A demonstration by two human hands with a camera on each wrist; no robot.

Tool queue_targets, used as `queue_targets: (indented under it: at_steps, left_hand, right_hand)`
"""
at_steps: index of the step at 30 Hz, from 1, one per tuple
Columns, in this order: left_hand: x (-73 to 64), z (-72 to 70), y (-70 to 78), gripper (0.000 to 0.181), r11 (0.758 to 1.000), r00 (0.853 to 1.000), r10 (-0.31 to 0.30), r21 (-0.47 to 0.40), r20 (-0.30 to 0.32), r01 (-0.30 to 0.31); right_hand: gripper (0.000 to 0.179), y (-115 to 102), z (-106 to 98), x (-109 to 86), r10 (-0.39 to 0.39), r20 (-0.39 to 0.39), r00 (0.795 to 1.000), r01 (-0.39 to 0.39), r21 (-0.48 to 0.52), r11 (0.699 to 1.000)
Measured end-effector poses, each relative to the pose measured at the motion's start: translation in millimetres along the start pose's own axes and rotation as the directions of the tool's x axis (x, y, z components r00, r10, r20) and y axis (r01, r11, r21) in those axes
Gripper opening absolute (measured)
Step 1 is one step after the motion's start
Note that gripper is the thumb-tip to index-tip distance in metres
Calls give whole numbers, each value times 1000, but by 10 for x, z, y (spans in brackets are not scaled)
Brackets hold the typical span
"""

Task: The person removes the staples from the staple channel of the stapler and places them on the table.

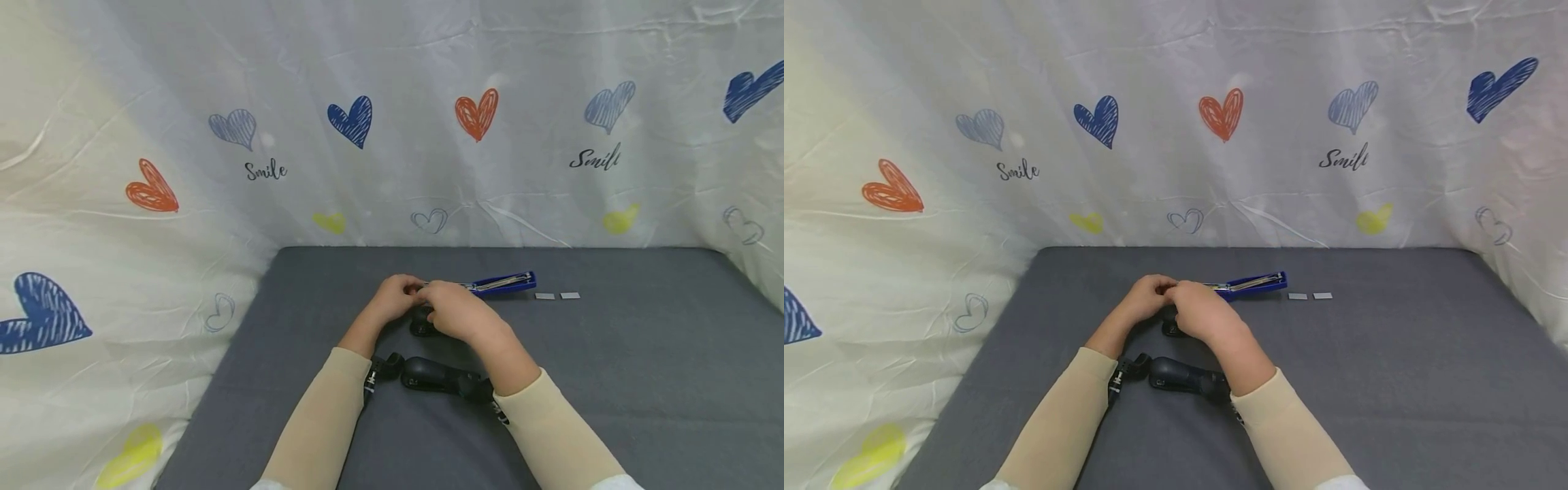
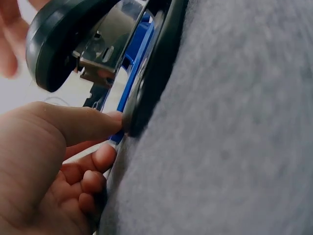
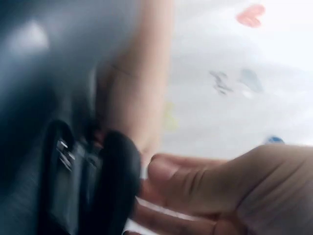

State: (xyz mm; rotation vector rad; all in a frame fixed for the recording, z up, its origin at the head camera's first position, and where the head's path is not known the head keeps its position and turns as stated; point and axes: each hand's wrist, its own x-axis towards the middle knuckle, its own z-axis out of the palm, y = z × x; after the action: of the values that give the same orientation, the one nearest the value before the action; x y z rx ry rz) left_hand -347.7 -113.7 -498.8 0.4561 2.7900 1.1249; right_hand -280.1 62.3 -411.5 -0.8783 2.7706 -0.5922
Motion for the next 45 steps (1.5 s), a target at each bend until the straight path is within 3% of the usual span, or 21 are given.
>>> queue_targets:
  at_steps: [4,7,12,15,19,23,27,32,38,41,45]
  left_hand:
    - [-11,-65,-10,45,998,999,6,-55,38,-3]
    - [-60,-145,-27,49,998,998,10,-63,63,-6]
    - [-182,-301,0,20,1000,986,11,-13,167,-9]
    - [-250,-381,50,19,999,954,-12,-29,301,21]
    - [-295,-394,116,26,998,906,-44,-26,422,60]
    - [-288,-352,135,35,1000,902,-24,-2,430,28]
    - [-276,-331,145,20,999,913,-27,-8,407,33]
    - [-258,-299,184,17,998,912,-50,-19,408,63]
    - [-259,-299,207,15,997,906,-76,13,416,78]
    - [-258,-310,205,16,997,912,-79,12,402,81]
    - [-260,-303,206,17,996,913,-82,6,400,86]
  right_hand:
    - [39,-38,100,48,29,-13,1000,-30,-109,994]
    - [37,-56,129,58,34,-42,999,-39,-117,992]
    - [40,-48,154,59,29,-63,998,-36,-115,993]
    - [40,-32,159,64,20,-65,998,-27,-117,993]
    - [40,1,183,67,-9,-58,998,2,-122,992]
    - [32,19,198,74,-45,-56,997,37,-143,989]
    - [28,54,161,58,-67,-71,995,57,-134,989]
    - [32,150,63,-31,-69,-120,990,65,-35,997]
    - [41,253,-49,-159,-96,-126,987,101,30,994]
    - [43,321,-100,-229,-143,-158,977,149,26,988]
    - [40,450,-123,-376,-215,-239,947,209,-53,977]
